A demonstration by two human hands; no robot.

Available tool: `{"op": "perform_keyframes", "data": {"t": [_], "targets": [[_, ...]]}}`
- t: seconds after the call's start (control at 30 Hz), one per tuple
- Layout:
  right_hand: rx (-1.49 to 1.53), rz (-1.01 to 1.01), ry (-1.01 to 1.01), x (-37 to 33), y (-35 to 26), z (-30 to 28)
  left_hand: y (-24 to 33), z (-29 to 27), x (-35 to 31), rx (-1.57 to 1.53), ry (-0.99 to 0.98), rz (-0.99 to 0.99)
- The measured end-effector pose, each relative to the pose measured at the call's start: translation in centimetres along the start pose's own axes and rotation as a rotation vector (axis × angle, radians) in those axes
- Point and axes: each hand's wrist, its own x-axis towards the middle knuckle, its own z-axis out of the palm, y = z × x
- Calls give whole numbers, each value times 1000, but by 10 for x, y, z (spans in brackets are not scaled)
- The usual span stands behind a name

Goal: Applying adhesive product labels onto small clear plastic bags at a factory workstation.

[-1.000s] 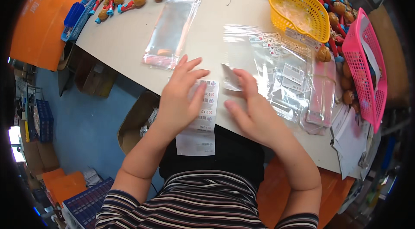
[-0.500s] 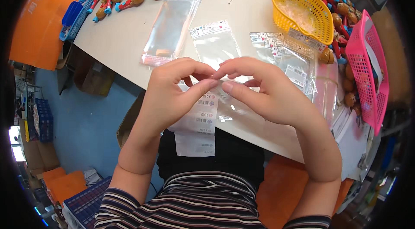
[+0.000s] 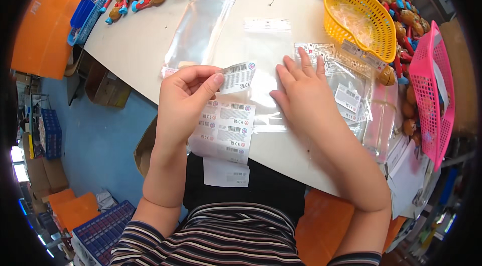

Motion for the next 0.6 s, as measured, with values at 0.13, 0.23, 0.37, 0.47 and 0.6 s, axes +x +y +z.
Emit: {"op": "perform_keyframes", "data": {"t": [0.13,0.23,0.37,0.47,0.6], "targets": [[558,146,172,3,-3,-19,0,9,10,21,-4,10],[1254,563,-17,12,-9,-38,0,16,15,84,-50,15],[1161,582,-49,14,0,-30,-1,25,24,115,-120,-6],[1184,610,-71,18,9,-25,-12,28,38,175,-148,24],[1073,687,-94,25,18,-14,-17,35,54,379,-189,-13]]}}
